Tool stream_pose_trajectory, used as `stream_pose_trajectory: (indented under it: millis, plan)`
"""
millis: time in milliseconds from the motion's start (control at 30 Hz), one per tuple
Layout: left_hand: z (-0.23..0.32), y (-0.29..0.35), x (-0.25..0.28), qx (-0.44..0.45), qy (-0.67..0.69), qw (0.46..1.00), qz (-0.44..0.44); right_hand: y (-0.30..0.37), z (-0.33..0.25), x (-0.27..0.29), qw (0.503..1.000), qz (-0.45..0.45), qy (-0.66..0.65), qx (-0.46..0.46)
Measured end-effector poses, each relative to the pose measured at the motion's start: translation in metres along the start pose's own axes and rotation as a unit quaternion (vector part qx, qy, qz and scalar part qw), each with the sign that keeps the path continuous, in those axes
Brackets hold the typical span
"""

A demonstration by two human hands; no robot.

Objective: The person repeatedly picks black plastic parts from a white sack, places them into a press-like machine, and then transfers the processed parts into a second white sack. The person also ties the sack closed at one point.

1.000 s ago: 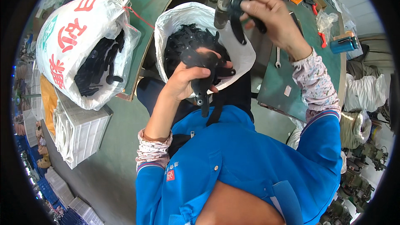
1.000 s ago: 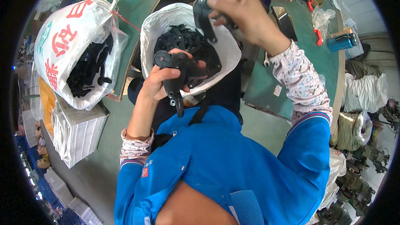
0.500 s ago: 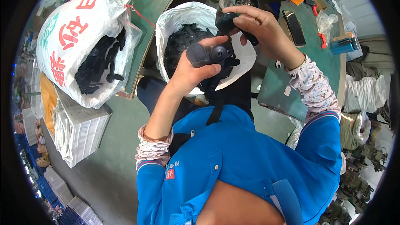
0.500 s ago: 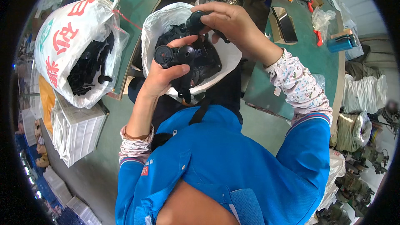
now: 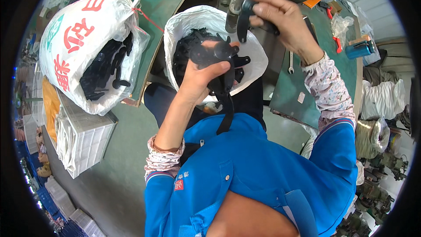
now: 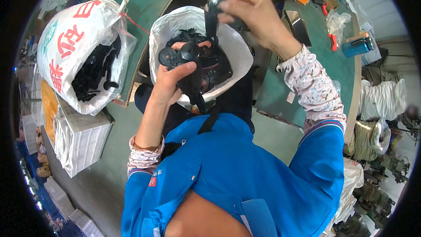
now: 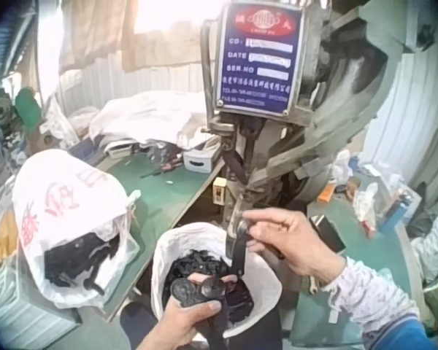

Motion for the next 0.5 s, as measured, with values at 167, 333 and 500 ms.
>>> stream_pose_trajectory:
  millis: [167, 333, 500]
  plan:
    - [-0.006, 0.004, 0.003, 0.006, 0.091, 0.995, 0.026, -0.038, -0.045, 0.007, 0.988, 0.126, -0.073, -0.048]
    - [-0.005, 0.001, 0.004, 0.013, 0.082, 0.996, 0.041, -0.05, -0.018, 0.032, 0.99, 0.017, 0.04, -0.133]
    - [-0.011, 0.001, 0.017, 0.018, 0.074, 0.995, 0.065, -0.017, 0.023, 0.011, 0.992, -0.004, 0.0, -0.125]
Point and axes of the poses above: each hand's wrist, its own y-axis away from the middle knuckle, its own x-axis out of the back of the hand, z = x × y, the point moved 5 cm from there along -y, towards the middle knuckle, and after that the axes turned 15 degrees about -z, right-handed, at the moved point
